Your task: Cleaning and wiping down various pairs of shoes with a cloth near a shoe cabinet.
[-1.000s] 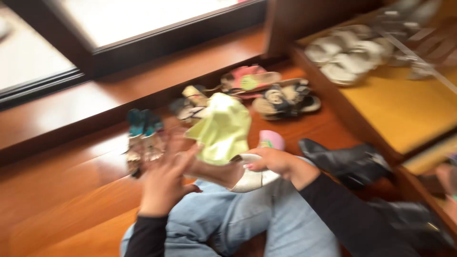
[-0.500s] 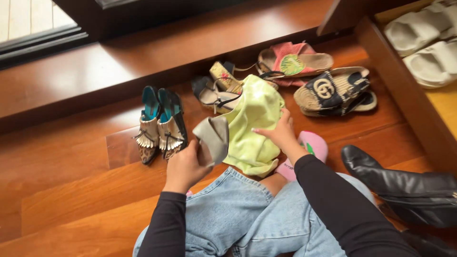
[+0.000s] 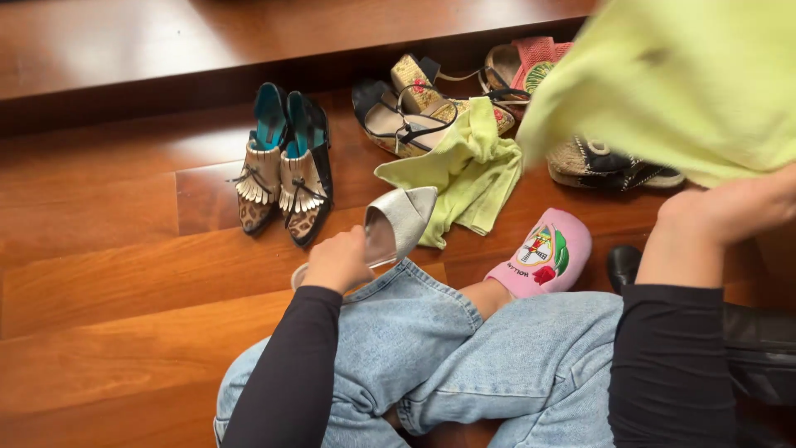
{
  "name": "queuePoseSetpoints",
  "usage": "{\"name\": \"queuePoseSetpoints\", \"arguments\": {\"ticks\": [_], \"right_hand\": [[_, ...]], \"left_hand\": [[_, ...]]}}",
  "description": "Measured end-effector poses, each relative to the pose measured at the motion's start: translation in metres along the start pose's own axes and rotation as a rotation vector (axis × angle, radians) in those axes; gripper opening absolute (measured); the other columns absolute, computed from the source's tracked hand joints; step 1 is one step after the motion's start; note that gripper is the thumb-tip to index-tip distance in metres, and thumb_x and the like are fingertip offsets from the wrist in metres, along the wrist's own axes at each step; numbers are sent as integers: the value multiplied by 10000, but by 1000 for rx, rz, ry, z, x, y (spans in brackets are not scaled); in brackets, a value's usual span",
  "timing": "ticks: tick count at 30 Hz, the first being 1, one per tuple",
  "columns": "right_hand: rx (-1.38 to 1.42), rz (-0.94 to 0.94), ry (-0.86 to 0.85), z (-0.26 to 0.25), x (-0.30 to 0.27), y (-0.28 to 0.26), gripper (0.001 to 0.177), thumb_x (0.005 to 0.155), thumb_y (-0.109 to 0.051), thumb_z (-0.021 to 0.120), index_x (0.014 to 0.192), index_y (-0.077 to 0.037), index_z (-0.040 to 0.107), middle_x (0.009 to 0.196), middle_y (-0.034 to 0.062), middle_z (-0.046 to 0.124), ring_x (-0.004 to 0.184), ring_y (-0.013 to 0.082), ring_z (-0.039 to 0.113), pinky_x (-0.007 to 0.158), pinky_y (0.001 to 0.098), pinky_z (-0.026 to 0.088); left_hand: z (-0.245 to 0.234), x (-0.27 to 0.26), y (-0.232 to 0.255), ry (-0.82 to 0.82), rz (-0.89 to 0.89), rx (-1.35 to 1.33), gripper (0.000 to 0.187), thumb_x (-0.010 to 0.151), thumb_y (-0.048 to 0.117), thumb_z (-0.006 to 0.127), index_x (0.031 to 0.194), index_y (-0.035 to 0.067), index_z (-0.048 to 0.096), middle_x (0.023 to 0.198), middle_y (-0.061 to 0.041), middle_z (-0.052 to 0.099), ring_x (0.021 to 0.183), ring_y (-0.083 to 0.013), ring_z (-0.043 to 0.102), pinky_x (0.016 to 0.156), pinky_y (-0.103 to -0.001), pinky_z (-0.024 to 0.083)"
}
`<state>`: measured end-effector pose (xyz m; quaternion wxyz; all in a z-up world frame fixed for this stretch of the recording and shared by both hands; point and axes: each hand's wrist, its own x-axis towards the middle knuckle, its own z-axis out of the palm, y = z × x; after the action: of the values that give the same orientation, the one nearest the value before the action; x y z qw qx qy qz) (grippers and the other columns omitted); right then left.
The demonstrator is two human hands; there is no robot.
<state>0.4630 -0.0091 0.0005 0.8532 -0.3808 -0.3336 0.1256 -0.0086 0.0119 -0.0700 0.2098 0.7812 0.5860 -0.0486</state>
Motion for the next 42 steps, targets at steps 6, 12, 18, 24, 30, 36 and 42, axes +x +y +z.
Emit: {"name": "queuePoseSetpoints", "arguments": {"ticks": [6, 12, 18, 24, 30, 36, 42], "right_hand": [[-1012, -26, 44, -3, -24, 69, 808, 866, -146, 881, 1383, 46, 291, 1493, 301, 272, 1378, 447, 383, 1135, 547, 406], [-1278, 192, -589, 46, -128, 128, 1075, 831, -375, 853, 1549, 37, 166, 1556, 319, 304, 1453, 470, 320, 1221, 566, 293], [-1274, 821, -622, -1, -155, 205, 932, 672, -382, 908, 1338, 31, 405, 1247, 232, 569, 1121, 374, 564, 945, 498, 492], [-299, 1161, -390, 60, -108, 116, 227, 910, -133, 712, 1124, -59, 702, 1033, 71, 736, 924, 238, 691, 821, 433, 571], [229, 605, -383, 101, -76, -43, 473, 1023, -292, 611, 1440, -79, 542, 1387, 86, 608, 1303, 276, 616, 1165, 479, 508], [272, 529, -527, 104, -92, -70, 621, 1060, -477, 538, 1530, -75, 480, 1480, 67, 546, 1389, 247, 530, 1234, 430, 427], [310, 647, -530, 112, -128, -53, 591, 1097, -366, 600, 1601, -159, 372, 1536, 38, 513, 1449, 231, 512, 1257, 448, 400]], "left_hand": [[10, 7, 3, -170, -43, 18, 562, 691, 277, 871, 1127, 56, 593, 1042, -180, 721, 983, -368, 712, 834, -463, 574], [-4, 3, 11, 58, -33, -58, 689, 631, 301, 908, 1166, 42, 558, 1012, -176, 730, 936, -374, 719, 779, -461, 583], [-17, -1, 20, 103, -28, -436, 823, 583, 428, 960, 1148, -7, 550, 989, -218, 729, 919, -371, 729, 801, -445, 583], [-35, -14, 29, -44, -94, -876, 826, 545, 400, 948, 1108, -47, 543, 1017, -218, 731, 888, -350, 773, 749, -427, 625], [-31, -31, 33, -112, -27, -959, 591, 791, 229, 864, 1186, -51, 525, 1095, -221, 721, 902, -280, 741, 773, -348, 589], [-59, -49, 49, -565, 93, -1779, 586, 910, 41, 664, 1405, 2, 352, 1287, -271, 608, 942, -334, 747, 786, -412, 625], [-76, -59, 57, -645, 257, -1971, 796, 858, -63, 596, 1515, 151, 201, 1498, -187, 476, 1101, -368, 686, 865, -504, 617]]}}
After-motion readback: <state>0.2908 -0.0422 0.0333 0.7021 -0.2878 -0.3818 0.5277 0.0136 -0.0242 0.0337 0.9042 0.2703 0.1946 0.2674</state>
